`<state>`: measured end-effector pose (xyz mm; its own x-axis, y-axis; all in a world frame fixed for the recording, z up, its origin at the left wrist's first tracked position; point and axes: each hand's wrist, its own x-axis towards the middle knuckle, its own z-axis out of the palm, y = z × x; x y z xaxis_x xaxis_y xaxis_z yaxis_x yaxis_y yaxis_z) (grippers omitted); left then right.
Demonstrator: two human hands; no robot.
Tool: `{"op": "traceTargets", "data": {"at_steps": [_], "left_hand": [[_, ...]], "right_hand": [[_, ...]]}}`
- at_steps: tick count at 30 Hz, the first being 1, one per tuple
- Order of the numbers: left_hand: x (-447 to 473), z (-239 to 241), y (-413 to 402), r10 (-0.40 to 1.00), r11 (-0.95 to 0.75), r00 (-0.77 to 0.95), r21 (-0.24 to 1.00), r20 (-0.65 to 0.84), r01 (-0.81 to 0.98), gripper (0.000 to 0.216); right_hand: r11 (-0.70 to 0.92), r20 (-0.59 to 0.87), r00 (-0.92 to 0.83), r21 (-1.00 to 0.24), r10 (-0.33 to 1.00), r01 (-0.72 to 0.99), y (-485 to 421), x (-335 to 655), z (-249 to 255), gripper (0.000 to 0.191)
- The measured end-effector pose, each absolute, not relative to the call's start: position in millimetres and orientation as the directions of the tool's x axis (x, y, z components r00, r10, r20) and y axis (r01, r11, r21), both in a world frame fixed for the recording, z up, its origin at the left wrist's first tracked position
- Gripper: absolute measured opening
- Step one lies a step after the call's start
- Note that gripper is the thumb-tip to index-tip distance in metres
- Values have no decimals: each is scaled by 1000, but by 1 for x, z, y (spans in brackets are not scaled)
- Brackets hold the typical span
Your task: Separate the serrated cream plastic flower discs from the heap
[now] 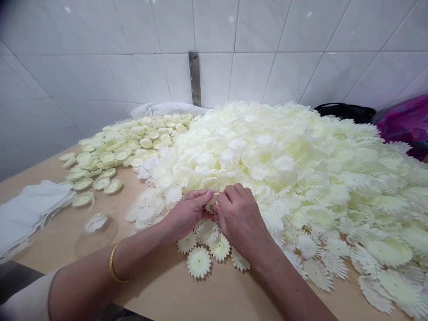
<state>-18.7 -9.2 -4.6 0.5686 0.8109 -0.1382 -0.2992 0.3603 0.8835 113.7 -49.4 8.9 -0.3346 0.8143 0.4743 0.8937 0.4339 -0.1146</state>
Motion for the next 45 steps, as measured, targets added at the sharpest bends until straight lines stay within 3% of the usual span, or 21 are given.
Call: {"op": "traceTargets", "data": {"at_steps": [10,13,18,22,25,31,35,40,45], "left_hand": [[-19,4,-10,795,381,595,859,-117,-341,23],[-20,2,-8,758,371,647,870,-81,-326,20],[-23,0,-2,717,400,693,855,-69,-329,21],[-24,-1,1,726,429,678,846,-116,-315,15],[-23,-5,1,755,409,642,862,-134,-301,14],[-21,-11,1,770,374,621,892,-146,-254,18],[-22,-7,1,778,406,608,866,-160,-291,23],[-21,-4,-1,781,428,601,845,-167,-321,18],[-23,-4,1,748,425,651,848,-132,-318,21]], "right_hand": [[454,535,-405,44,741,890,-49,108,7,18],[428,540,-341,-39,769,903,-46,111,0,17],[421,528,-226,-284,819,862,-42,119,-2,16],[441,451,-252,-383,856,811,-44,124,4,13],[461,417,-323,-290,850,839,-47,123,5,11],[449,463,-444,106,767,887,-52,108,5,16],[428,506,-489,240,711,871,-52,103,3,20],[436,547,-496,247,674,865,-47,104,-4,18],[450,565,-393,42,726,892,-44,112,-8,17]]}}
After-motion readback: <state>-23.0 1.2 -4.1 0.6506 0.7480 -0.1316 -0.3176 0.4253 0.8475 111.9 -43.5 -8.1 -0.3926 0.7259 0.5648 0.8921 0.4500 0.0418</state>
